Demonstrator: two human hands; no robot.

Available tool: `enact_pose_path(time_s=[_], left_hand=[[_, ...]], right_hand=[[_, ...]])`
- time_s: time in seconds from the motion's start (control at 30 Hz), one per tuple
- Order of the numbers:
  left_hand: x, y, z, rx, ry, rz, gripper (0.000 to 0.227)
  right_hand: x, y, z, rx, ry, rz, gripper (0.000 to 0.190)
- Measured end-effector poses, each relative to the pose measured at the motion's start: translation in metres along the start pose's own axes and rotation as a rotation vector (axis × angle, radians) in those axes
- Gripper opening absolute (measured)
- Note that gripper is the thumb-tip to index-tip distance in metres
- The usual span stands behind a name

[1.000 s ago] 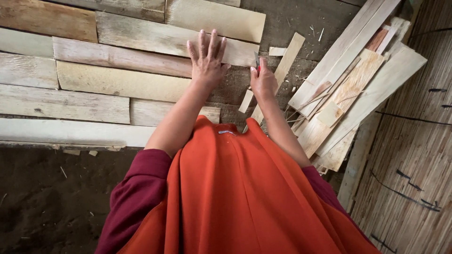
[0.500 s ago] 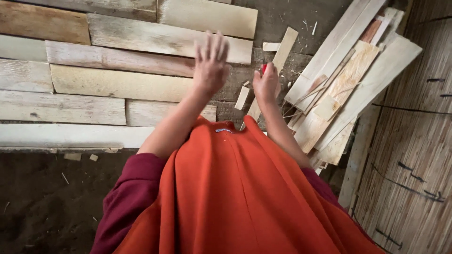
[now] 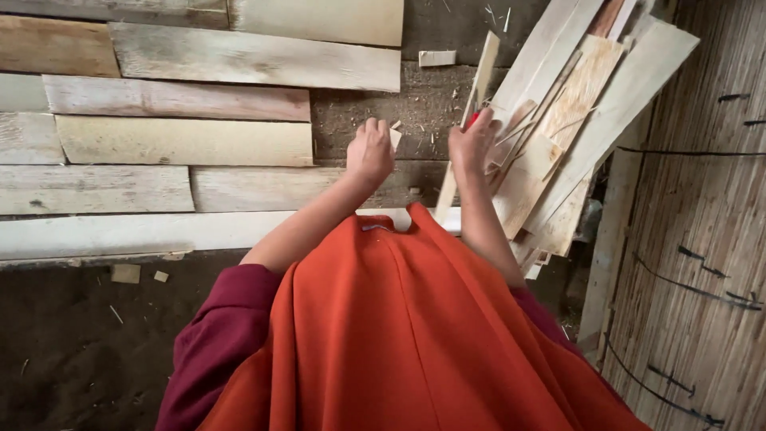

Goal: Trimming the edges of thin wooden planks using a utility knife in a workshop environment.

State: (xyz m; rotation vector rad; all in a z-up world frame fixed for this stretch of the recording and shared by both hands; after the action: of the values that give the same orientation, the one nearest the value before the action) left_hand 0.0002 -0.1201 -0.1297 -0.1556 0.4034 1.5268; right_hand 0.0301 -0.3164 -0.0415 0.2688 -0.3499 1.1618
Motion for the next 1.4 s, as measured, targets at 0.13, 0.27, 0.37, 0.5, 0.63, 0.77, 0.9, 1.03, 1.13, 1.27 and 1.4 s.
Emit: enact_pose_path(time_s=[0.13,0.27,0.37,0.5,0.63,0.77,0.9,1.03,1.13,1.27,1.4], left_hand=[[-0.017,0.007,0.020,0.069,0.080,0.035,0.033],[-0.027,0.014,0.026,0.074,0.340,0.048,0.027],[-0.028,0.006,0.018,0.033,0.466,0.085,0.024],[-0.036,0.006,0.054,-0.130,0.475,0.101,0.022],[-0.040,-0.005,0.071,0.155,0.368,0.242,0.017],[-0.038,-0.003,0.052,0.018,0.254,0.117,0.021],[-0.042,-0.005,0.035,0.015,0.124,0.037,0.015],[-0.031,-0.003,-0.005,-0.275,0.350,-0.029,0.021],[-0.052,0.003,0.038,-0.226,0.791,0.246,0.016],[-0.069,0.014,0.044,-0.119,0.971,0.316,0.022],[-0.058,0.034,0.005,0.015,0.674,0.189,0.023]], right_hand=[[0.007,-0.011,0.002,-0.032,-0.076,0.182,0.041],[0.014,-0.036,-0.038,0.047,0.015,0.331,0.024],[0.043,-0.046,-0.038,0.129,0.023,0.364,0.027],[0.064,-0.070,-0.043,0.273,0.167,0.278,0.060],[0.075,-0.087,-0.040,0.196,0.175,0.342,0.058],[0.072,-0.093,-0.037,0.248,0.135,0.326,0.019],[0.055,-0.079,-0.030,0.363,-0.166,0.212,0.018],[0.030,-0.032,-0.013,0.552,-0.360,-0.020,0.025],[0.027,0.001,-0.007,0.713,-0.892,-0.243,0.023],[0.007,0.011,-0.008,0.613,-0.910,-0.286,0.023],[-0.027,0.004,0.025,0.372,-0.572,-0.177,0.047]])
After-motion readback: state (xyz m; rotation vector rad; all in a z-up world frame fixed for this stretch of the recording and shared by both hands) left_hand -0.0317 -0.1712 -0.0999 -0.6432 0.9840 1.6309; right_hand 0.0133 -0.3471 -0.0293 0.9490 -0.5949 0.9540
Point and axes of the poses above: each hand's wrist, its own y-axis away from the middle knuckle, its own z-axis out of the back of the hand, x = y × z, the point moved 3 cm from there along -y, towards the middle knuckle, and after that the axes turned 1 degree about -y, right-handed, at the moved point
